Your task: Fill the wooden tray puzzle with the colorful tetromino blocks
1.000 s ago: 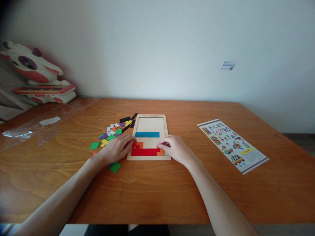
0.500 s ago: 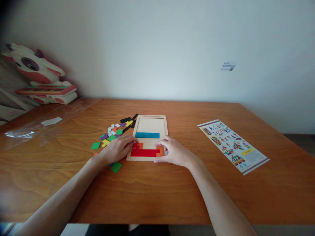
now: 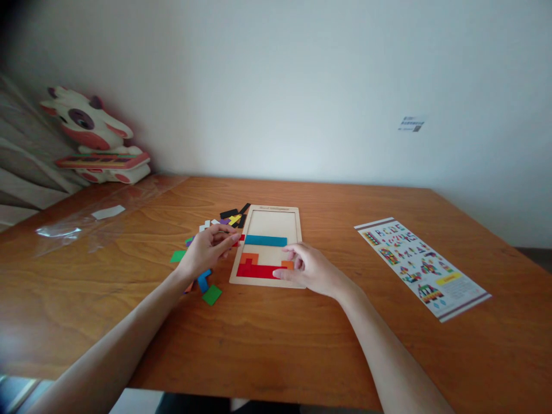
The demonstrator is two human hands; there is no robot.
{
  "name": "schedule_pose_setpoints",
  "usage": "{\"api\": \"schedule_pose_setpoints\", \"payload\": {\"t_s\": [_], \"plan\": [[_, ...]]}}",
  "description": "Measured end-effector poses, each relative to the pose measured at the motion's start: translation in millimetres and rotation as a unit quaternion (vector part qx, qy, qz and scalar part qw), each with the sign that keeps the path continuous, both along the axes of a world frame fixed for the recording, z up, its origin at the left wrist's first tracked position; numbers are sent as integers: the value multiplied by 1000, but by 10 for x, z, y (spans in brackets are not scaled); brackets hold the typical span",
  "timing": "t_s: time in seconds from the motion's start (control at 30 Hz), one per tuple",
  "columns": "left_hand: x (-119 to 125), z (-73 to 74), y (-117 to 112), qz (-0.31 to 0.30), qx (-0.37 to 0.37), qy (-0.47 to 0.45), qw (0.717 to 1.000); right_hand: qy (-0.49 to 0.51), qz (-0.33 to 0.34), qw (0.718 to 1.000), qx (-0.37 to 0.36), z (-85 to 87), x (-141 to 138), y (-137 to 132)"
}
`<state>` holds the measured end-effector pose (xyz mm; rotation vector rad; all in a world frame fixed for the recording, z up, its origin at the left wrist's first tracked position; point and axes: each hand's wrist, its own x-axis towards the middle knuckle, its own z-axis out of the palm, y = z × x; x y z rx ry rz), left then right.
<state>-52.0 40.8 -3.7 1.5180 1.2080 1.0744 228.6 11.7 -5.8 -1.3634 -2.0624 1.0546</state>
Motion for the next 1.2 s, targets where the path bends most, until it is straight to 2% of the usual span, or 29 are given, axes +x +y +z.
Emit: {"api": "schedule_pose_setpoints", "payload": {"t_s": [0.1,0.23,0.5,0.6,0.7,0.8,0.93,1.07,1.2], "plan": [[5,-2,8,-9,-50,-69,996,26,-24,999,-4,16,-24,16],[8,-12,13,-13,-87,-149,985,31,-49,998,28,10,-34,50],[-65,115,34,42,-77,-235,968,50,-96,990,94,-93,-68,73],[-84,107,47,50,-92,-246,964,61,-122,983,120,-166,-74,97],[-74,54,48,25,-115,-227,967,63,-152,977,133,-236,-64,134],[-33,-1,28,-9,-95,-158,983,77,-163,976,125,-289,-41,172],[59,-45,-26,-33,-92,-110,989,84,-168,974,126,-277,-50,165],[154,-56,-86,-40,-103,-103,989,98,-127,978,133,-170,-174,74],[219,-53,-137,-52,-78,-97,991,139,-86,981,107,-97,-345,-8]]}}
